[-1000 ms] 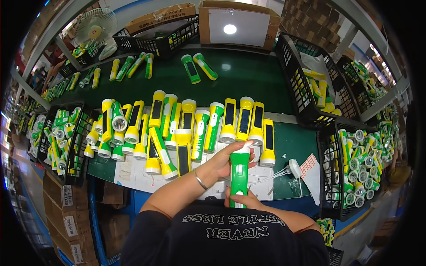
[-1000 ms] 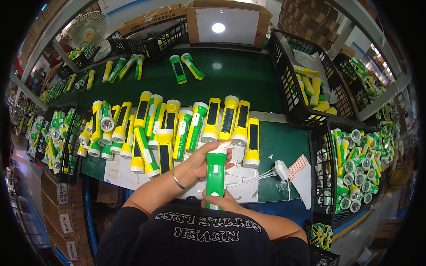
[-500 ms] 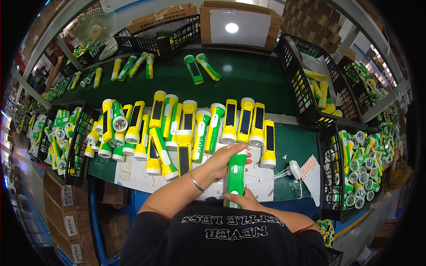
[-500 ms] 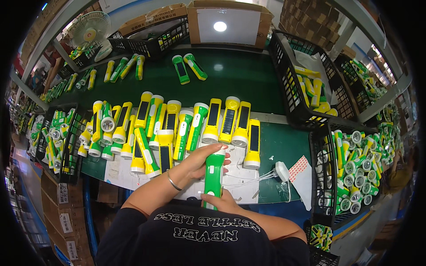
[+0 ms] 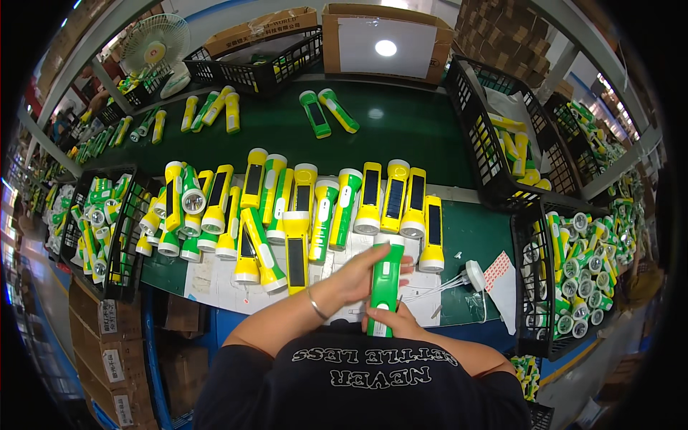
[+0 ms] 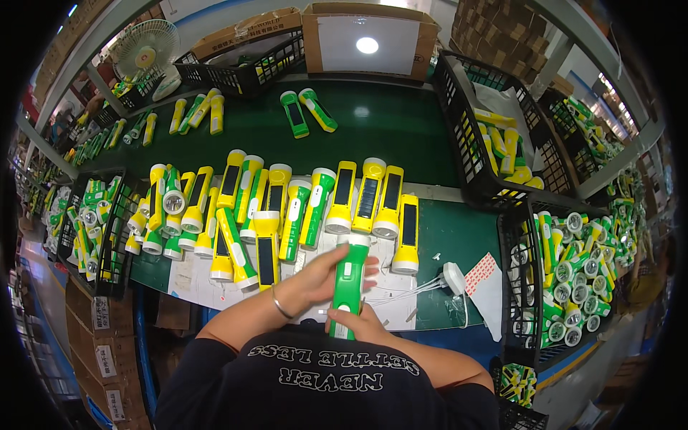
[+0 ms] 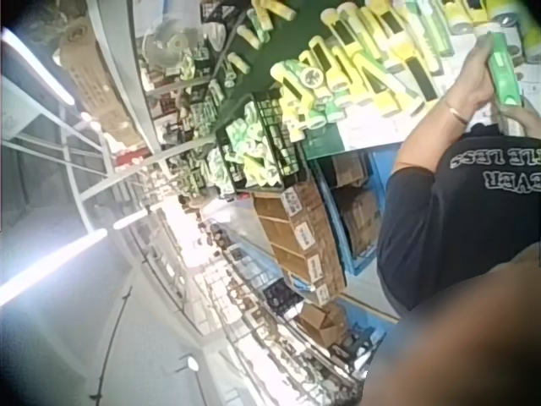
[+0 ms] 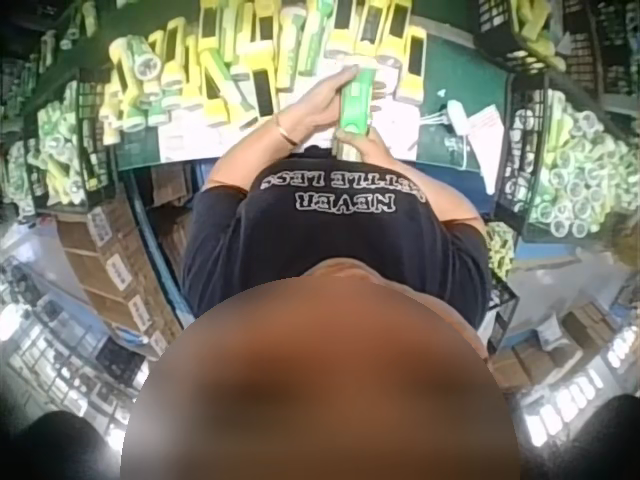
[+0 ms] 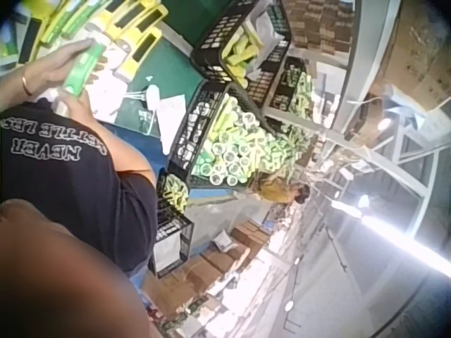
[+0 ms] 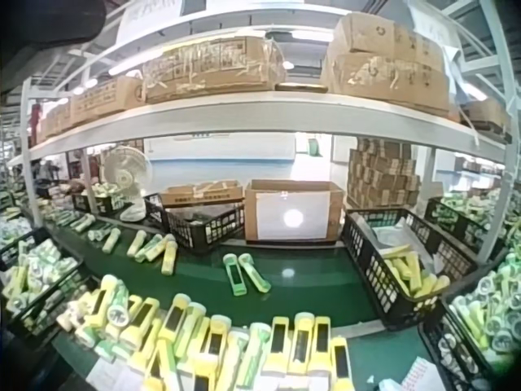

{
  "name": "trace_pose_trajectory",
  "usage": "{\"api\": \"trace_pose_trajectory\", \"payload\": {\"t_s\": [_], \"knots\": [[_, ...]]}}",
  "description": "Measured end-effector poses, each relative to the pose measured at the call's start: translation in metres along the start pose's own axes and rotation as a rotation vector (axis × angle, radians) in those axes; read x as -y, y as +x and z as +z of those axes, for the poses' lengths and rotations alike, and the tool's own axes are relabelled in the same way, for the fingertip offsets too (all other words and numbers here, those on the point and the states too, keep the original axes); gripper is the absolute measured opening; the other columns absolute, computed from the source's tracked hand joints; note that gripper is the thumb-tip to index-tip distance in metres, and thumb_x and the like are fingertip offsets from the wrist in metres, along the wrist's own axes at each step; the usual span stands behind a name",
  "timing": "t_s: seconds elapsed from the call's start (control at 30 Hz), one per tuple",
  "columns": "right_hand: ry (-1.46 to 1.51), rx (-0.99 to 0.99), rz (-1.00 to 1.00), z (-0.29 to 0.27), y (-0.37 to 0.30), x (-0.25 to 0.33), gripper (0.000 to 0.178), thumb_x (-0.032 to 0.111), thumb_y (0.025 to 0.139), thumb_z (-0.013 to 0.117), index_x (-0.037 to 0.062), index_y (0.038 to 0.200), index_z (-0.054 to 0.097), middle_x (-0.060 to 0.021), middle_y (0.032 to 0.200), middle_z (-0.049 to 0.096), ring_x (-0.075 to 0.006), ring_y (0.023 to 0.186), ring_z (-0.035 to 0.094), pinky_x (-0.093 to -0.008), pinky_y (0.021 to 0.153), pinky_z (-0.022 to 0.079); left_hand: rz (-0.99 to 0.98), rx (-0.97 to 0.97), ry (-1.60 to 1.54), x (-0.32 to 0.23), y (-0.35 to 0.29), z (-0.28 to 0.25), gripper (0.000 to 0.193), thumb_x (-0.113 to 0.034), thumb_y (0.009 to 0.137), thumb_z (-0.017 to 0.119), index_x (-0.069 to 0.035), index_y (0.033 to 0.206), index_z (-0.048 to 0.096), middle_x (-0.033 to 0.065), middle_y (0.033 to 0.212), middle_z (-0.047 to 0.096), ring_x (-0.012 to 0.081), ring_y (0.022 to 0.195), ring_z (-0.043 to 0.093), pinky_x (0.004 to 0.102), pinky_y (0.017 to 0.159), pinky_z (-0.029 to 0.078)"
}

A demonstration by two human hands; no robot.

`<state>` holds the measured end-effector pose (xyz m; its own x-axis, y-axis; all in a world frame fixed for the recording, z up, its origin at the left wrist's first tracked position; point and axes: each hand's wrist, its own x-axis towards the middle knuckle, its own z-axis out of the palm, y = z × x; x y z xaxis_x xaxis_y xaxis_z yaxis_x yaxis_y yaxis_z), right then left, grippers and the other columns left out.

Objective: Assembling and inspecting solar-powered LED flashlights on an assembly line.

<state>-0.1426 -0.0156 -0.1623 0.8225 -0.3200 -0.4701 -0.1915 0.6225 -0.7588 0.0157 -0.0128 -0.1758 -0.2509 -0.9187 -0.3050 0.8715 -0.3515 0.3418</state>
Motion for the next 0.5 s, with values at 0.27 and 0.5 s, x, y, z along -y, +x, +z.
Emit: {"api": "trace_pose_trajectory", "payload": {"t_s": [0.27, 0.5], "knots": [[-0.391, -0.013, -0.11, -0.015, 0.015, 0.017, 0.035, 0.035, 0.088, 0.055, 0.0053, 0.107, 0.053, -0.0007, 0.088, 0.055, -0.0084, 0.083, 0.049, -0.0238, 0.073, 0.042, 0.203, -0.261, 0.265, 0.002, -0.013, -0.003, 0.034, -0.035, 0.092, 0.047, -0.008, 0.111, 0.039, 0.0096, 0.083, 0.057, 0.019, 0.074, 0.059, 0.0314, 0.064, 0.051], [-1.204, -0.251, -0.745, -0.022, 0.007, 0.065, 0.013, 0.019, 0.087, 0.05, 0.0067, 0.083, 0.053, -0.0083, 0.074, 0.051, -0.0226, 0.066, 0.055, -0.0314, 0.058, 0.044, 0.242, -0.22, 0.267, -0.031, -0.018, 0.008, 0.031, -0.024, 0.089, 0.055, -0.01, 0.111, 0.038, 0.0085, 0.087, 0.054, 0.0168, 0.074, 0.057, 0.0334, 0.064, 0.053]]}}
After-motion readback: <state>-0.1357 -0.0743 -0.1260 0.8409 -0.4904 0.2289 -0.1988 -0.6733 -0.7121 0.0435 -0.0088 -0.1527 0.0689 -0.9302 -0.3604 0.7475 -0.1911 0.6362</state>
